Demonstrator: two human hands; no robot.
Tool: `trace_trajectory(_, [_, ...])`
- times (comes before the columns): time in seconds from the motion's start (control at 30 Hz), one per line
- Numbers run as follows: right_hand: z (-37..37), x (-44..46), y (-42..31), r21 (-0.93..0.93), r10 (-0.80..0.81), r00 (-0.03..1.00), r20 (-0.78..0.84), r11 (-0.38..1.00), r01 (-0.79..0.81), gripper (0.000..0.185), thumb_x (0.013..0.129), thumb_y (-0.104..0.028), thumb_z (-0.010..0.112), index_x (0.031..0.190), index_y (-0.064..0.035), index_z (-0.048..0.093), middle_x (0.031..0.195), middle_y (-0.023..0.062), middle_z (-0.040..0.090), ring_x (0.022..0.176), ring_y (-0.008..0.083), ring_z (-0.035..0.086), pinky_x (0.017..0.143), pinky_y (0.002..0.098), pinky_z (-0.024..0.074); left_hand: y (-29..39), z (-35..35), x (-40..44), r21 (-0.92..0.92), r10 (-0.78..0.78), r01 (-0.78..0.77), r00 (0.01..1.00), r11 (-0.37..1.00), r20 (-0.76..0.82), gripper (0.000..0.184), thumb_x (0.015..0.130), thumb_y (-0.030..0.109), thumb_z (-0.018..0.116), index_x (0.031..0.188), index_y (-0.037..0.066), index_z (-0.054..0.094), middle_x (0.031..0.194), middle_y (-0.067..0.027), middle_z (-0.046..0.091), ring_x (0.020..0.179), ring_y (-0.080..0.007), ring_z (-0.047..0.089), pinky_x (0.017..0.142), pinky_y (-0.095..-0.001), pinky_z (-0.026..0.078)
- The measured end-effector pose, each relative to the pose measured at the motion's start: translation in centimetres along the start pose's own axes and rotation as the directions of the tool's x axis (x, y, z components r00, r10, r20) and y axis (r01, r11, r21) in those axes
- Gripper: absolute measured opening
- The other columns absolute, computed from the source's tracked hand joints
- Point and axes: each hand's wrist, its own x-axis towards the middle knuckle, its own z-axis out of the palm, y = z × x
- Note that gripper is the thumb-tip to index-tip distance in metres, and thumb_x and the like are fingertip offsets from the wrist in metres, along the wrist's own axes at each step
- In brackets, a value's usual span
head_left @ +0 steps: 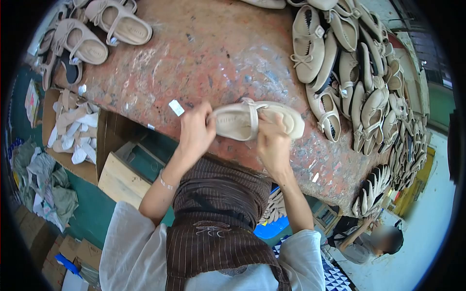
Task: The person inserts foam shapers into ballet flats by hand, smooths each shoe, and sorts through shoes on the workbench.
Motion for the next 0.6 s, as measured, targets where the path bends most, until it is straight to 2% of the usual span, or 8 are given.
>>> trace_trajectory(0.1, [-2.4, 0.7, -0.2, -0.225, 0.088, 0.893, -0.441, 0.952, -0.206, 0.032, 0.082, -0.002, 0.066, 0.113, 0.0052, 0.066, 0.116, 0.0250, 0.065, 0.108, 0.0384, 0.064, 0.105, 0.0457, 0.0429, 2.7, 0.0, -4.8, 0.194, -0.034, -0.007, 0.977, 0.981, 0.208, 0.021, 0.083, 0.011, 0.069, 0.075, 0.003, 0.052, 0.067, -0.0129, 0.061, 0.059, -0.0323, 0.059, 0.054, -0.0418, 0.046])
trace_trajectory(0.17, [-2.3, 2.7, 1.1, 0.060, 0.324, 0.822, -0.468, 0.940, -0.336, 0.037, 0.081, -0.006, 0.071, 0.116, 0.0034, 0.065, 0.118, 0.0244, 0.064, 0.107, 0.0381, 0.065, 0.101, 0.0451, 0.0452, 4.9, 0.7, -6.8, 0.261, 0.115, -0.172, 0.969, 0.950, 0.219, 0.026, 0.082, 0.018, 0.072, 0.072, 0.007, 0.051, 0.074, -0.0097, 0.063, 0.067, -0.0299, 0.062, 0.056, -0.0430, 0.049])
trace_trajectory(0.2, [-2.3, 3.5, 1.7, 0.204, 0.436, 0.775, -0.458, 0.900, -0.386, 0.039, 0.080, -0.008, 0.074, 0.117, 0.0024, 0.065, 0.120, 0.0241, 0.063, 0.106, 0.0379, 0.065, 0.099, 0.0447, 0.0463, 5.8, 0.9, -7.6, 0.294, 0.040, -0.148, 0.938, 0.944, 0.345, 0.019, 0.081, 0.022, 0.074, 0.084, 0.009, 0.061, 0.096, -0.0105, 0.066, 0.094, -0.0284, 0.064, 0.076, -0.0427, 0.052])
trace_trajectory(0.3, [-4.3, 4.6, 1.2, 0.513, 0.537, 0.799, -0.270, 0.783, -0.353, 0.049, 0.078, -0.011, 0.078, 0.123, -0.0007, 0.064, 0.122, 0.0243, 0.062, 0.110, 0.0382, 0.063, 0.096, 0.0440, 0.0487, 7.3, 2.4, -7.2, 0.228, 0.427, -0.509, 0.843, 0.830, 0.327, 0.041, 0.078, 0.025, 0.076, 0.114, 0.008, 0.063, 0.119, -0.0128, 0.062, 0.122, -0.0285, 0.054, 0.101, -0.0490, 0.042])
trace_trajectory(0.33, [-5.3, 3.9, 0.2, 0.467, 0.488, 0.848, -0.207, 0.811, -0.352, 0.046, 0.077, -0.006, 0.076, 0.121, -0.0023, 0.063, 0.121, 0.0267, 0.062, 0.110, 0.0412, 0.062, 0.092, 0.0432, 0.0510, 7.2, 3.3, -7.0, 0.253, 0.398, -0.507, 0.835, 0.824, 0.380, 0.049, 0.079, 0.026, 0.074, 0.121, 0.007, 0.059, 0.125, -0.0134, 0.059, 0.126, -0.0291, 0.050, 0.105, -0.0513, 0.036])
trace_trajectory(0.43, [-3.9, 0.4, -0.5, 0.272, 0.210, 0.934, -0.289, 0.953, -0.130, 0.036, 0.077, 0.000, 0.071, 0.112, -0.0022, 0.062, 0.121, 0.0275, 0.062, 0.112, 0.0453, 0.061, 0.096, 0.0454, 0.0501, 6.0, 6.7, -6.0, 0.299, 0.344, -0.517, 0.809, 0.802, 0.477, 0.063, 0.083, 0.029, 0.069, 0.138, 0.005, 0.050, 0.138, -0.0152, 0.053, 0.136, -0.0317, 0.041, 0.113, -0.0564, 0.024])
trace_trajectory(0.5, [-2.3, -2.2, -2.2, 0.305, 0.282, 0.953, -0.111, 0.922, -0.237, 0.026, 0.077, 0.005, 0.065, 0.102, 0.0009, 0.058, 0.126, 0.0291, 0.059, 0.120, 0.0479, 0.056, 0.103, 0.0507, 0.0455, 5.6, 7.9, -5.5, 0.300, 0.361, -0.542, 0.793, 0.785, 0.490, 0.063, 0.086, 0.030, 0.064, 0.140, 0.003, 0.047, 0.141, -0.0161, 0.051, 0.136, -0.0341, 0.041, 0.114, -0.0570, 0.023])
trace_trajectory(0.6, [1.2, -4.1, -3.0, 0.166, 0.211, 0.963, -0.166, 0.969, -0.183, 0.039, 0.081, 0.007, 0.052, 0.120, 0.0073, 0.054, 0.132, 0.0338, 0.054, 0.129, 0.0470, 0.049, 0.111, 0.0554, 0.0358, 5.5, 7.5, -5.5, 0.252, 0.386, -0.559, 0.772, 0.790, 0.505, 0.060, 0.089, 0.032, 0.057, 0.140, 0.001, 0.047, 0.144, -0.0172, 0.048, 0.141, -0.0359, 0.035, 0.115, -0.0582, 0.020])
